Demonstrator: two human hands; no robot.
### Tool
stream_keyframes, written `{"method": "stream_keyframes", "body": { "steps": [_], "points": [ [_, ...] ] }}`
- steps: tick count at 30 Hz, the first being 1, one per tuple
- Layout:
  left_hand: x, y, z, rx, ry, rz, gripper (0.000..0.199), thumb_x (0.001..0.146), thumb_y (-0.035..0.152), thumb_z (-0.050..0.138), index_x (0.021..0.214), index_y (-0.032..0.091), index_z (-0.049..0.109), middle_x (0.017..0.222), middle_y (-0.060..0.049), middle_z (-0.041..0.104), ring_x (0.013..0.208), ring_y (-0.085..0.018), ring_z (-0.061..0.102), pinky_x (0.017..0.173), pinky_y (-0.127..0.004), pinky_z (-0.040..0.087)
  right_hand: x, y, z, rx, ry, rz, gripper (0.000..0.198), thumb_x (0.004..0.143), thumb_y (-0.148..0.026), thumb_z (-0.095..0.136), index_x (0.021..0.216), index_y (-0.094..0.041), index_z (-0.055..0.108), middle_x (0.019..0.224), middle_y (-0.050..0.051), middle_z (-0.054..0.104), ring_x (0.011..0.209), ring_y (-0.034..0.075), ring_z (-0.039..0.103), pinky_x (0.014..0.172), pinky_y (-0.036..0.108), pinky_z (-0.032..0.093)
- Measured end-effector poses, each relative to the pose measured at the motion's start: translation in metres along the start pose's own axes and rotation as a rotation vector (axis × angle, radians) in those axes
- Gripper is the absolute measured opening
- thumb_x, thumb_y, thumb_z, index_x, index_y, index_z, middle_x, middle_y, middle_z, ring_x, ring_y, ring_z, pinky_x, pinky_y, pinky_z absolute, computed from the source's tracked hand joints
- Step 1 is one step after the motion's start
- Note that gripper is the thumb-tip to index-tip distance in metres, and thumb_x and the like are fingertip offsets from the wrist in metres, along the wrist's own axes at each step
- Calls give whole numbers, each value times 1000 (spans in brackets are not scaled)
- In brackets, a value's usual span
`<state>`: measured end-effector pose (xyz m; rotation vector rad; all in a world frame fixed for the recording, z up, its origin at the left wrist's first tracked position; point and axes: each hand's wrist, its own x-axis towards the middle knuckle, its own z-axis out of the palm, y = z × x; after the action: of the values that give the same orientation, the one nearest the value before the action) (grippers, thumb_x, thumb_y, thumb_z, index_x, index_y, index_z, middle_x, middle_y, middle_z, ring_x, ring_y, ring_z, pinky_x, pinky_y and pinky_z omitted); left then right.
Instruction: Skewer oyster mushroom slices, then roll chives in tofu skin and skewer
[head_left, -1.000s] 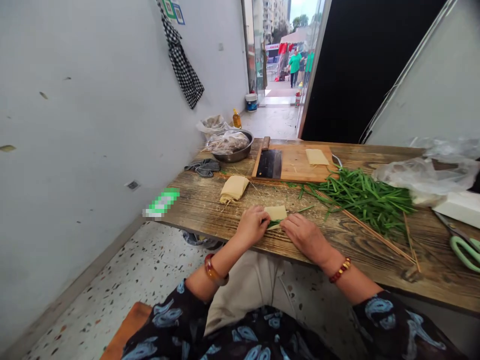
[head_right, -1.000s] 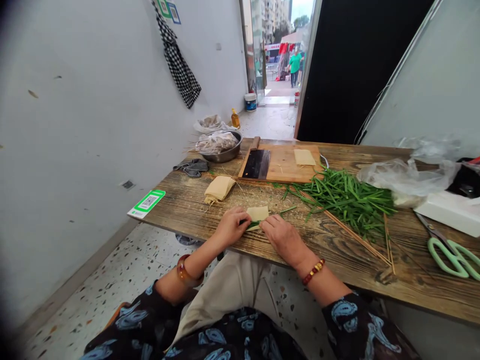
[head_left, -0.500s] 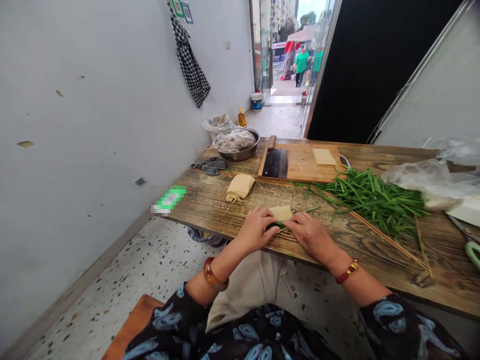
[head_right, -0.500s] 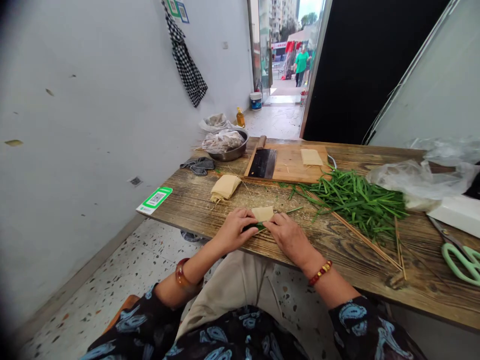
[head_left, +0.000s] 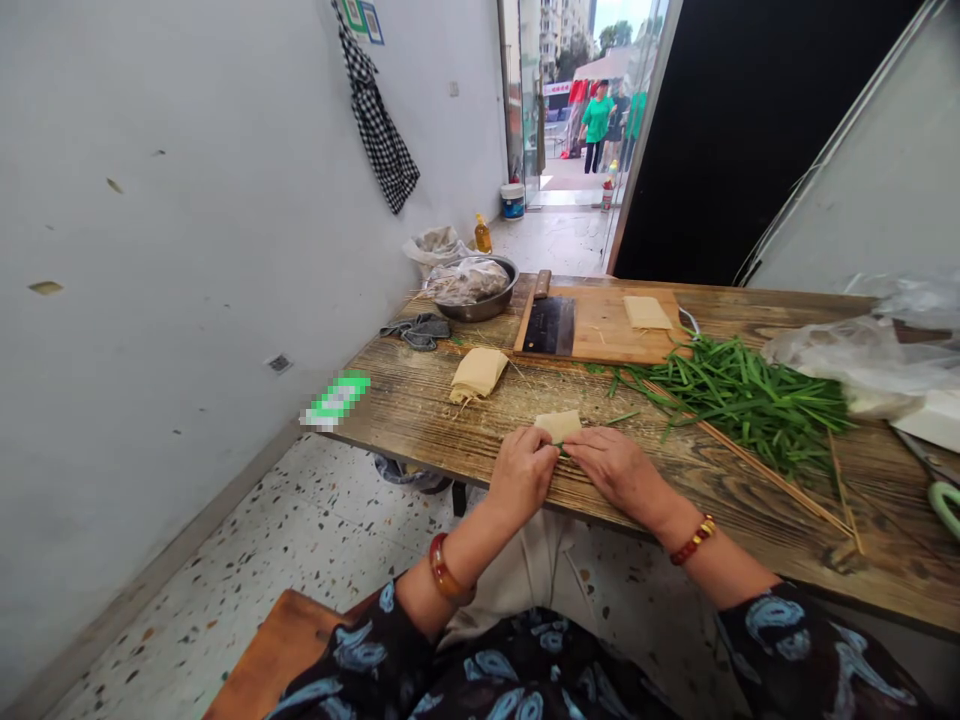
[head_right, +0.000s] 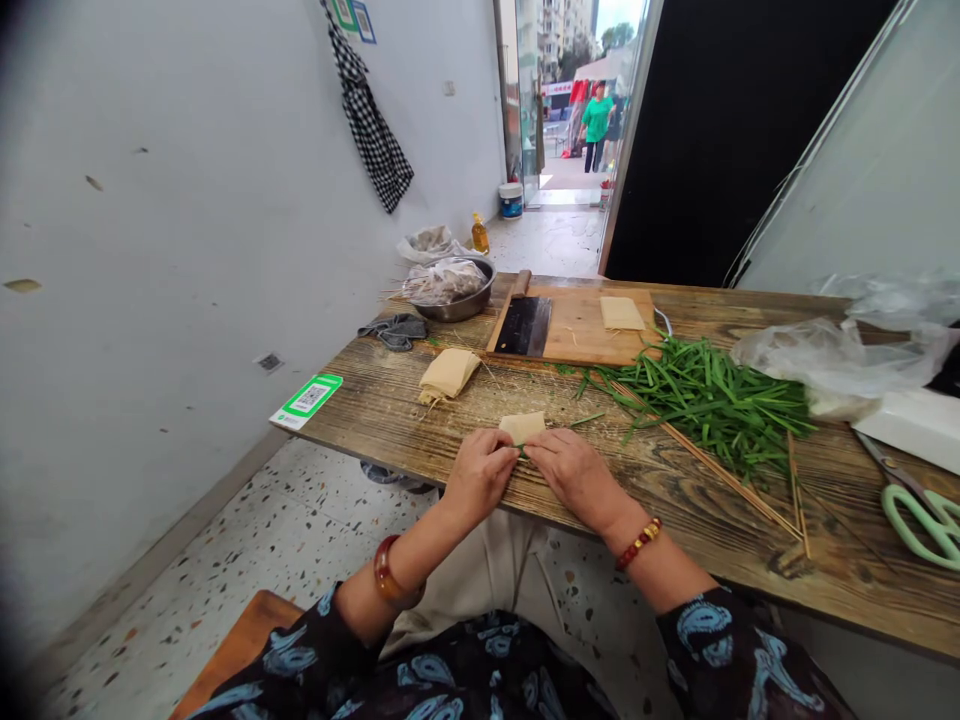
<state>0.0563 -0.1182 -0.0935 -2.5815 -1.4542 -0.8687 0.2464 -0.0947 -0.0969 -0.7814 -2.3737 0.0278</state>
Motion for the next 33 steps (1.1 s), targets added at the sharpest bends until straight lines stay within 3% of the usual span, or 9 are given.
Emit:
{"method": "stream_keyframes", "body": {
  "steps": [3,8,14,21,26,33],
  "points": [
    [-1,-1,0,-21,34,13,16,89,21,49,83,19,64,105,-8,63,96,-21,54,83,-37,46,2,-2,-3,-17,-19,12,20,93,-15,49,98,-17,68,98,10,71,94,20,62,85,37,50],
    [-3,-2,0,-37,-26,76,20,92,17,43,89,18,63,93,-7,64,85,-18,53,79,-33,47,3,-7,-9,-109,-91,28,17,93,-16,50,95,-17,68,93,8,70,87,20,60,79,35,47],
    [-1,3,-4,21,-51,93,20,92,19,42,88,18,62,93,-6,64,85,-18,52,78,-34,45,3,-9,-10,-145,-95,45,15,92,-17,52,93,-18,67,89,6,69,82,20,58,76,34,46],
    [0,5,-6,56,1,83,19,92,21,44,85,19,62,91,-4,65,89,-19,52,81,-36,41,3,-8,-9,-137,-18,-36,17,92,-13,51,98,-15,68,106,10,69,99,22,58,89,38,44],
    [-2,3,-4,31,-11,98,21,92,19,42,86,18,62,90,-6,63,84,-18,51,79,-35,42,3,-9,-9,-143,-56,-31,17,93,-15,51,96,-16,67,97,8,70,90,21,59,82,36,45],
    [-3,3,-4,22,-24,82,21,92,19,42,85,19,63,92,-6,63,85,-19,51,79,-35,42,2,-10,-12,-151,-81,-26,19,94,-16,49,96,-18,68,100,8,70,91,21,58,79,36,43]
  ]
}}
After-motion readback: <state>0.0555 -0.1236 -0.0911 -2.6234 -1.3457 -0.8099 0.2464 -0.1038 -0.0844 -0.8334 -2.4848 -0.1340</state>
